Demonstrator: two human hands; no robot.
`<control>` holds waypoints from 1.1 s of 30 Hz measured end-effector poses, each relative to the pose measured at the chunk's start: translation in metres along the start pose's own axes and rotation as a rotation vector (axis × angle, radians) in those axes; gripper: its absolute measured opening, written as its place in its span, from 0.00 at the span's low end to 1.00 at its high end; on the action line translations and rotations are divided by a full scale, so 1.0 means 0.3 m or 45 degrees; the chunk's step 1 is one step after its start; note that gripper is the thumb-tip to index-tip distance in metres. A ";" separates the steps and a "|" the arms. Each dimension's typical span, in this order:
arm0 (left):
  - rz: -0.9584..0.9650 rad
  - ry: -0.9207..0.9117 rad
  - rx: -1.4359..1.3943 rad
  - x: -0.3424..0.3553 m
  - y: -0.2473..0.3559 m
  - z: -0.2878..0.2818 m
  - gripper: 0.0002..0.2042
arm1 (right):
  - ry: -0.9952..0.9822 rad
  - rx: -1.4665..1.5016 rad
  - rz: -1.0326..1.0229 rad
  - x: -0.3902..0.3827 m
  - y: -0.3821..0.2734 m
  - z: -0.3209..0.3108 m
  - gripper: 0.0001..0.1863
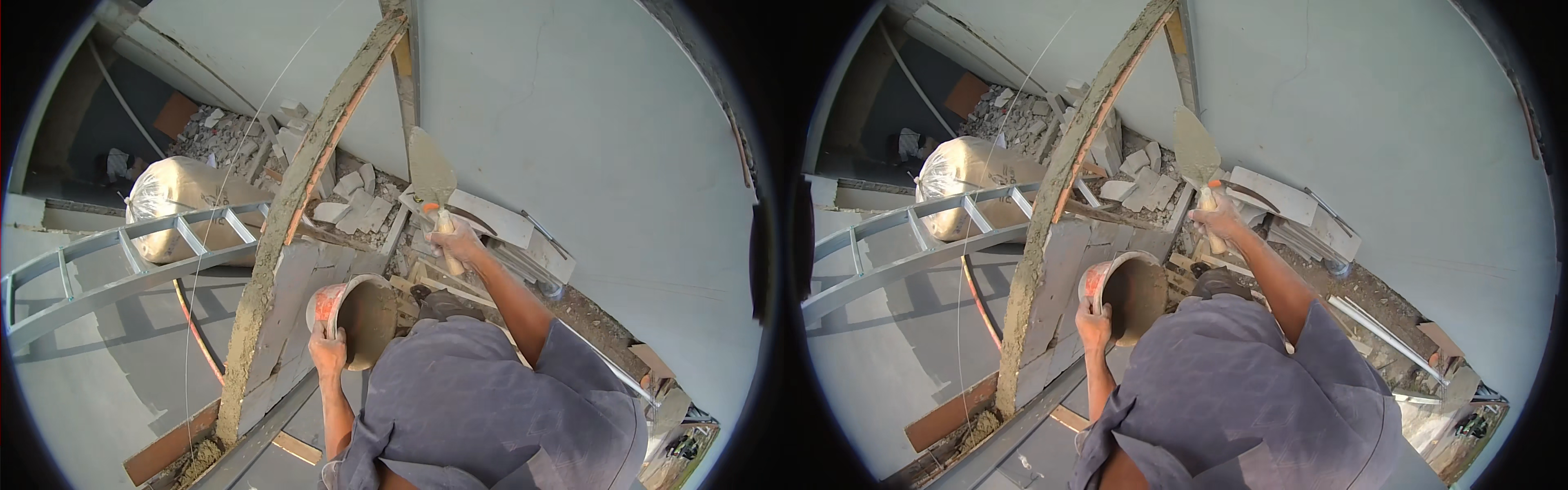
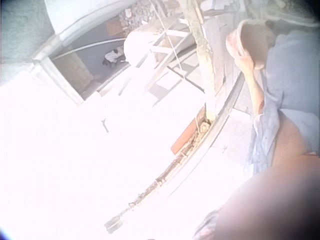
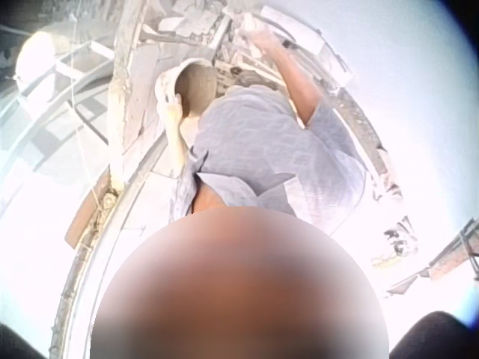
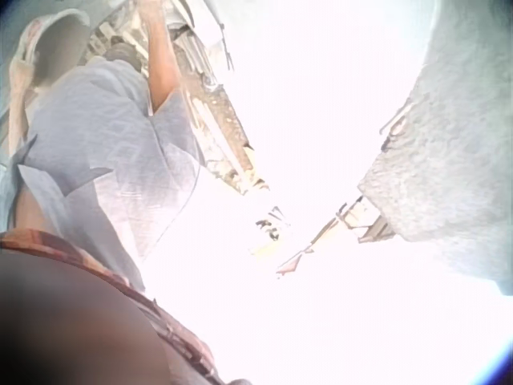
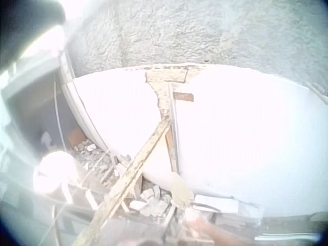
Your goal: Applying mortar to a brick wall using a trowel.
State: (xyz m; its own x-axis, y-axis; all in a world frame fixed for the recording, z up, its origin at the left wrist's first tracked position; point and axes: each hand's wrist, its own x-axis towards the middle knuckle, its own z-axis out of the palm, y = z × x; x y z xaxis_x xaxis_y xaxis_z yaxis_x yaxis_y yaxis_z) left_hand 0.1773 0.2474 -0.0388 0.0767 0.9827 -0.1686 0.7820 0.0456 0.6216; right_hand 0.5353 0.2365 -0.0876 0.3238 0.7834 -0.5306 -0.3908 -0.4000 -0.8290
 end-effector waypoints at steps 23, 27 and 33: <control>-0.481 -1.124 -0.072 0.422 -0.231 0.335 0.13 | 1.356 0.079 0.267 -0.425 0.517 -0.250 0.18; -0.396 -1.248 0.120 0.475 -0.425 0.283 0.10 | 1.907 0.468 0.098 -0.806 0.610 -0.664 0.13; -0.418 -1.216 0.268 0.502 -0.229 0.287 0.09 | 2.980 0.394 0.375 -1.631 0.658 -1.071 0.26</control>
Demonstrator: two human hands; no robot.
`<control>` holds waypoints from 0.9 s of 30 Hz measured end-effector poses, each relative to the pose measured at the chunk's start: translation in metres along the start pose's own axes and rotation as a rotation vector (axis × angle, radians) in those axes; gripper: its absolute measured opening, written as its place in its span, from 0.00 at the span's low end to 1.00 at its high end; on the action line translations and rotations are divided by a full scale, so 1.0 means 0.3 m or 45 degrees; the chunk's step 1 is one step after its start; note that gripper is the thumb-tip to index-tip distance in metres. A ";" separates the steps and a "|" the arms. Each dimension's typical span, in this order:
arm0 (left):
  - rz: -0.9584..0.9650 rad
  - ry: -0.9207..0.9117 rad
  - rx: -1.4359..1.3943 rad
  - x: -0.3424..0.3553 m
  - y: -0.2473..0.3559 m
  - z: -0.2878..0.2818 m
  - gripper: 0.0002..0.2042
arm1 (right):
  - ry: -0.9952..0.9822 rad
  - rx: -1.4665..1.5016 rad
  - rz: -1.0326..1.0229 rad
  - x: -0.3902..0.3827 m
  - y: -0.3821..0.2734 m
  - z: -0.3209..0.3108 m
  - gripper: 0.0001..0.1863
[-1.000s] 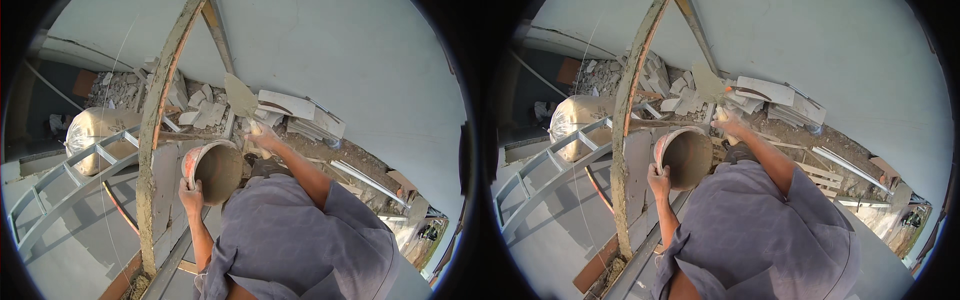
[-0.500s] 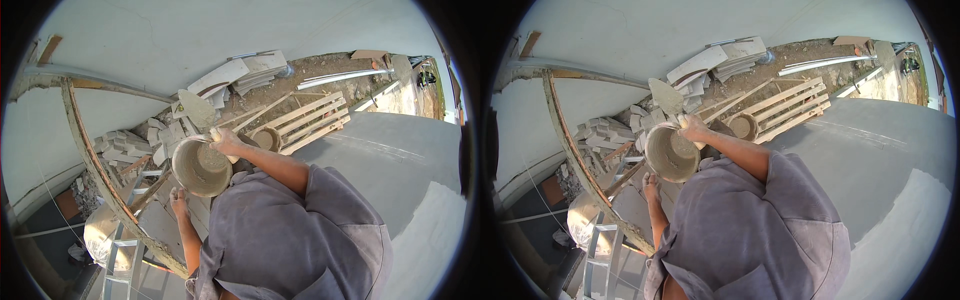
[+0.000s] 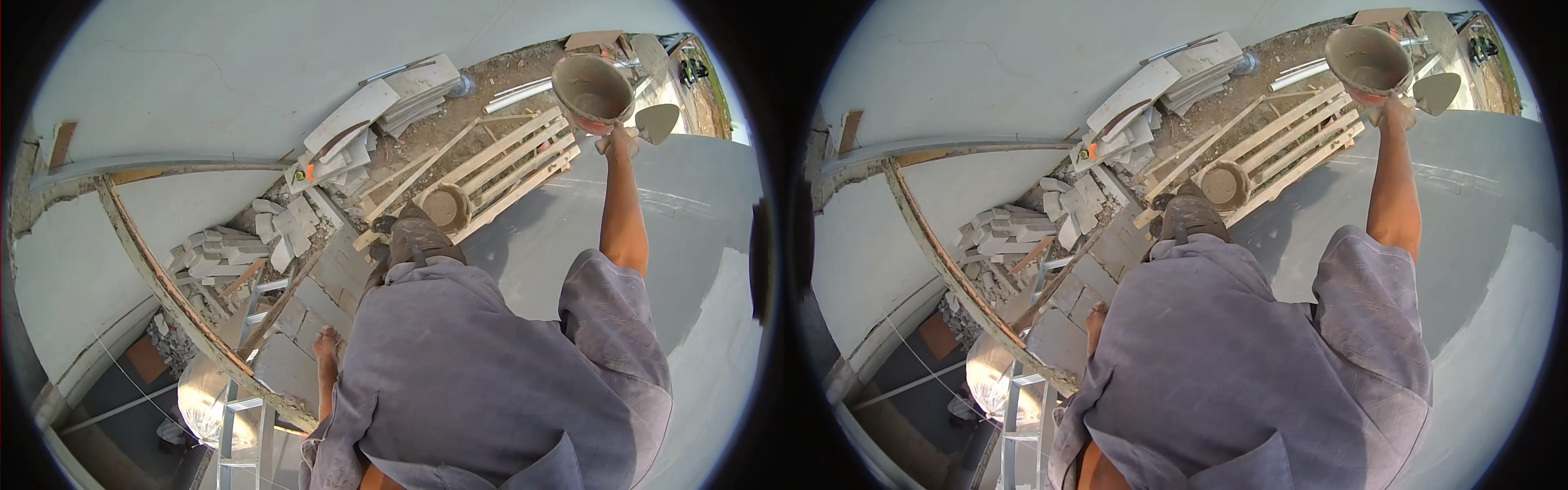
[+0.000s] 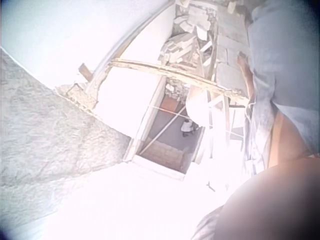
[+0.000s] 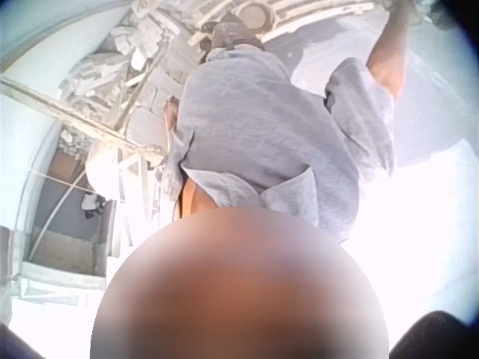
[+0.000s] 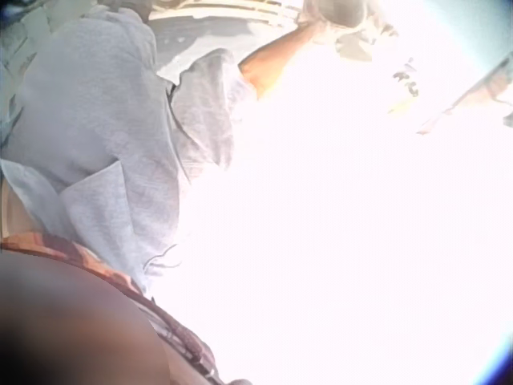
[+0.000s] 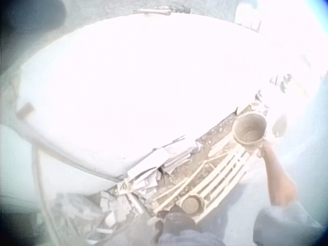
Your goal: Applying mortar to a brick wall using a trowel.
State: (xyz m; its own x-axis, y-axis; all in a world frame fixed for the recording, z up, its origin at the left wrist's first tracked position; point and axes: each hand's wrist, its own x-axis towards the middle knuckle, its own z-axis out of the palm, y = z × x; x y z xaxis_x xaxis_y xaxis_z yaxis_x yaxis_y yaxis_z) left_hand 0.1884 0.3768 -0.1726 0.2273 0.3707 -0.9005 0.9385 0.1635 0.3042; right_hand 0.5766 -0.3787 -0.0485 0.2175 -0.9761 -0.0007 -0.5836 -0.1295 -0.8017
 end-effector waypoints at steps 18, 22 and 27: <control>0.355 0.153 -0.361 0.040 0.123 0.123 0.09 | -1.909 -1.112 -0.937 -1.161 0.715 0.164 0.22; 0.115 0.133 -0.418 0.052 -0.028 0.174 0.09 | -1.718 -0.820 -0.717 -0.974 0.576 0.256 0.20; -0.086 0.050 -0.306 0.099 -0.304 0.213 0.10 | -1.845 -0.529 -0.059 -1.117 0.232 0.146 0.14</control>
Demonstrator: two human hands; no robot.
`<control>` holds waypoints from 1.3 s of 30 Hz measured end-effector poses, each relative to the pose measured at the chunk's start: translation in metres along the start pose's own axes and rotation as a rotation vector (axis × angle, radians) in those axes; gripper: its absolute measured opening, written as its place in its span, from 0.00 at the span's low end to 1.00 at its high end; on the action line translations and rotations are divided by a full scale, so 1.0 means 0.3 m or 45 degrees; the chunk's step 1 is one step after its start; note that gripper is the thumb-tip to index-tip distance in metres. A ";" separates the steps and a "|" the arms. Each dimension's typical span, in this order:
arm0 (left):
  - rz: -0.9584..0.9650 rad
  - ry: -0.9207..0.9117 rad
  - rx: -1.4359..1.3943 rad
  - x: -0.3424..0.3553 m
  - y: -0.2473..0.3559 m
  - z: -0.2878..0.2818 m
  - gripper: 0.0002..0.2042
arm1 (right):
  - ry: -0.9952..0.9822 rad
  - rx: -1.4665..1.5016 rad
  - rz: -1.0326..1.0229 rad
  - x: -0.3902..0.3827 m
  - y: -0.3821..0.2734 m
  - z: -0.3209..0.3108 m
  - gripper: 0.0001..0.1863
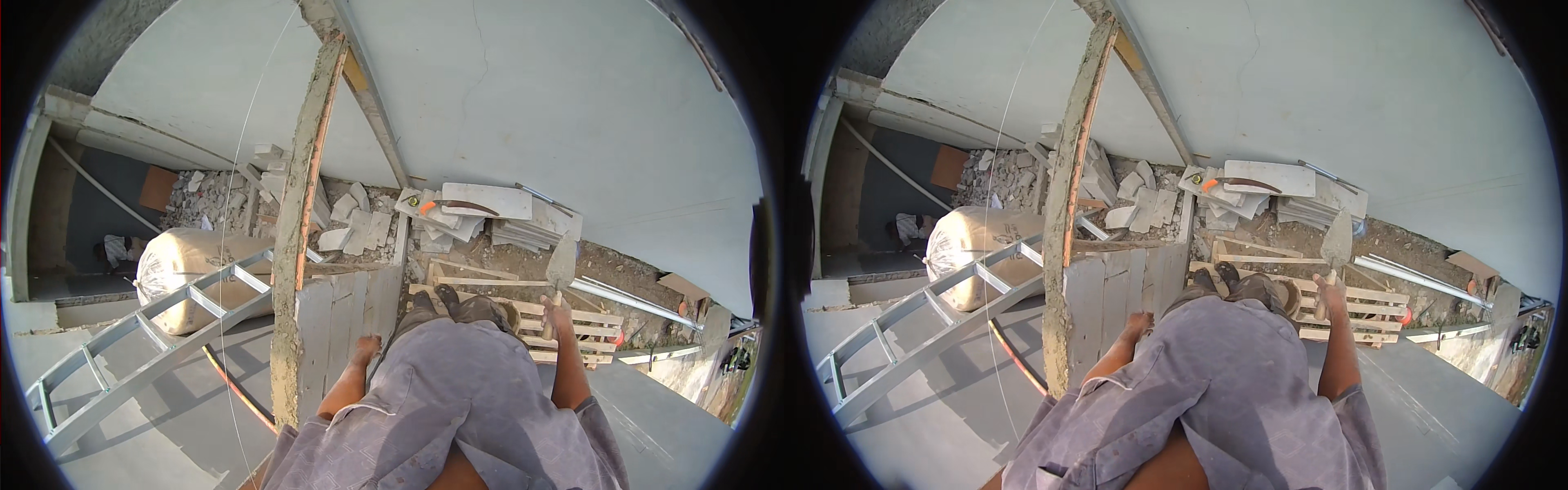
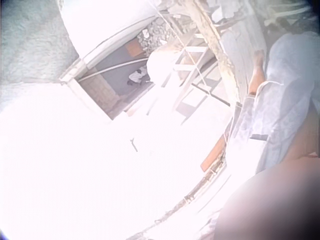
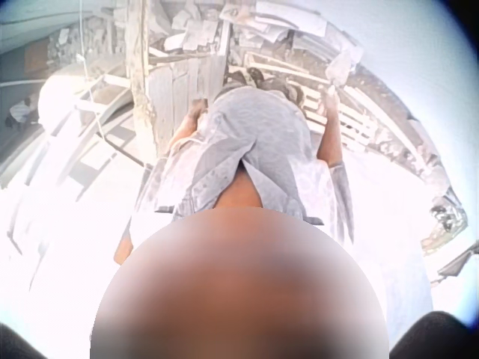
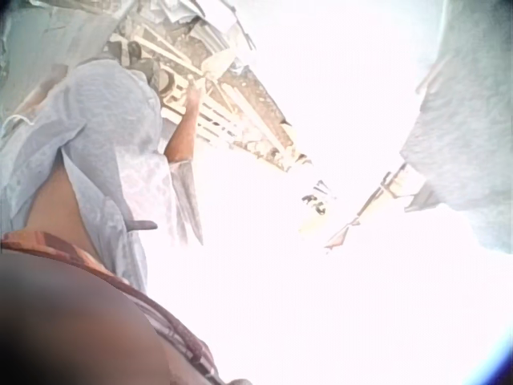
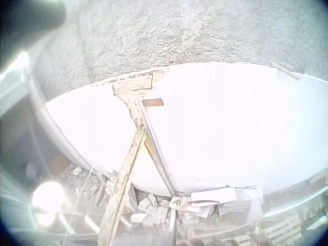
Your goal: Applying mortar to a brick wall using a trowel.
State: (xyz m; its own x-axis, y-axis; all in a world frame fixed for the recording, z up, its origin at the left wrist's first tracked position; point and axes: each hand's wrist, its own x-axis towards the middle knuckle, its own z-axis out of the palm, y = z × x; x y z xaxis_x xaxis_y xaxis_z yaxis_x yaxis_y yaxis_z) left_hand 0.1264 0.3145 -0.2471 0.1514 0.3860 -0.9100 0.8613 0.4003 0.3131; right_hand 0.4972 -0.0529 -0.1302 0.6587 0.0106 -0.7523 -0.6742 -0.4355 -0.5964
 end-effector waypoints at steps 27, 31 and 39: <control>1.916 -1.574 -0.569 -1.412 1.128 0.186 0.20 | -0.511 -0.701 0.065 -0.137 0.194 0.148 0.35; 2.012 -2.309 -0.080 -1.449 1.292 0.349 0.03 | -0.400 -0.528 0.125 -0.148 0.296 0.077 0.35; 1.464 -2.766 0.238 -1.483 1.226 0.621 0.09 | -0.159 -0.098 0.106 -0.225 0.438 0.084 0.42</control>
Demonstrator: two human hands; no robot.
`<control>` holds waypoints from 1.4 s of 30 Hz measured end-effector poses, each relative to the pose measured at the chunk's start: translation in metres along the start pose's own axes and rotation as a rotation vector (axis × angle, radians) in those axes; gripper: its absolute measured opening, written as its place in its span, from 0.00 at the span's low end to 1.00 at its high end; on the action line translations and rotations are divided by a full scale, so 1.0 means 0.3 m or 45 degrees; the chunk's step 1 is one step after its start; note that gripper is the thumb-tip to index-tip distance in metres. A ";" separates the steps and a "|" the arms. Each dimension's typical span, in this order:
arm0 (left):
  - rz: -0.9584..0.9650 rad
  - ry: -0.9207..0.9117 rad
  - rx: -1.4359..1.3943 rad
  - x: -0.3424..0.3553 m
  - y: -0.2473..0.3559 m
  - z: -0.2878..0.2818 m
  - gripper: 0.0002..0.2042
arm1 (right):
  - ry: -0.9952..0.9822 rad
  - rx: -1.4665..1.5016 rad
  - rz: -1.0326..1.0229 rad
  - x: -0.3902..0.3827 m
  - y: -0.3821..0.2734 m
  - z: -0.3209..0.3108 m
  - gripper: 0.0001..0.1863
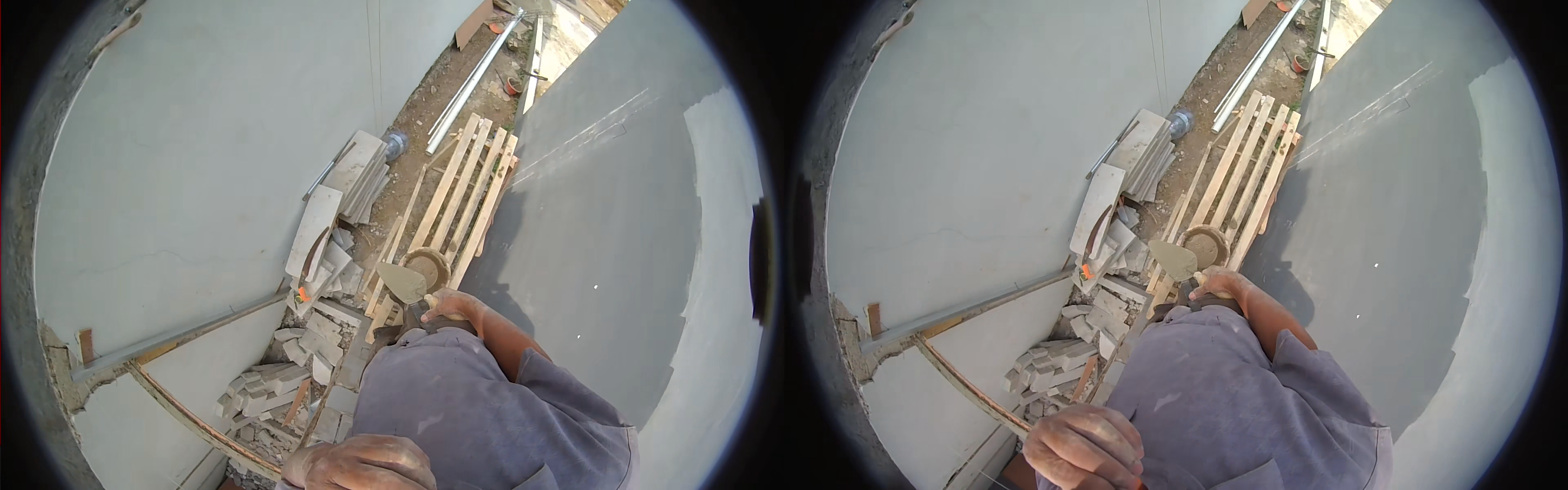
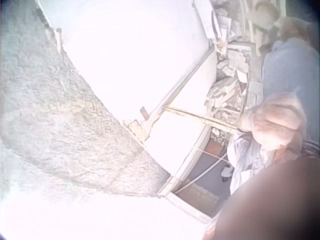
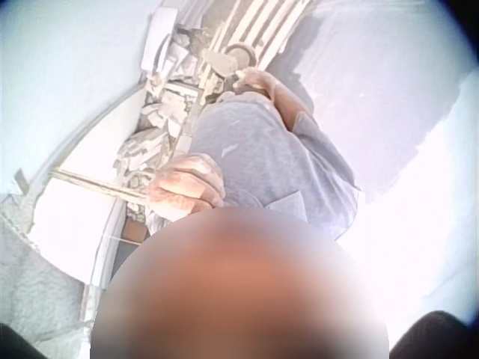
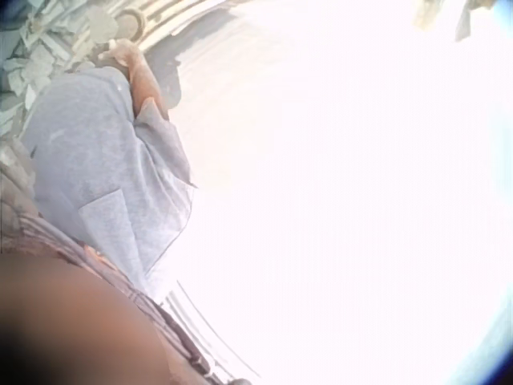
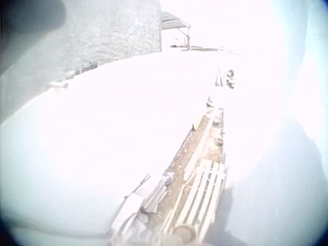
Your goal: Applying mortar to a brick wall using a trowel.
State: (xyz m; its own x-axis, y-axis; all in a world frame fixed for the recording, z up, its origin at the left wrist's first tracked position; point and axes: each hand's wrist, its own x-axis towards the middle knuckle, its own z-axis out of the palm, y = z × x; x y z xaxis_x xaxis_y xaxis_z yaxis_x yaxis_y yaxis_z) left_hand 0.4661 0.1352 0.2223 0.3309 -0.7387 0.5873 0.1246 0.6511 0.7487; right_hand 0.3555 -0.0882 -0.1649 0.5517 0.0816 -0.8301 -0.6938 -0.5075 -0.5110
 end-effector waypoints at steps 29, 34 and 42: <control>-0.727 1.158 0.219 -0.293 -0.215 -0.160 0.18 | 0.311 0.209 0.419 0.057 0.289 0.058 0.15; -1.576 1.541 0.374 -0.742 -0.534 -0.208 0.17 | 0.172 0.323 0.409 0.310 0.161 0.030 0.14; -2.719 1.038 0.430 -1.351 -0.957 0.128 0.42 | -0.097 -0.725 0.183 0.813 0.260 0.250 0.22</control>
State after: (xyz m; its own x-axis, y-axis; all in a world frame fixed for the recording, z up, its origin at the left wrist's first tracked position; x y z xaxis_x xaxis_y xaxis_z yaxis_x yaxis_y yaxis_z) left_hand 0.2604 0.2410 -0.2189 0.1697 0.1683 -0.9710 0.6062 -0.7947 -0.0318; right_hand 0.4013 -0.0435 -0.4241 0.4214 0.0284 -0.9064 -0.3900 -0.8967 -0.2094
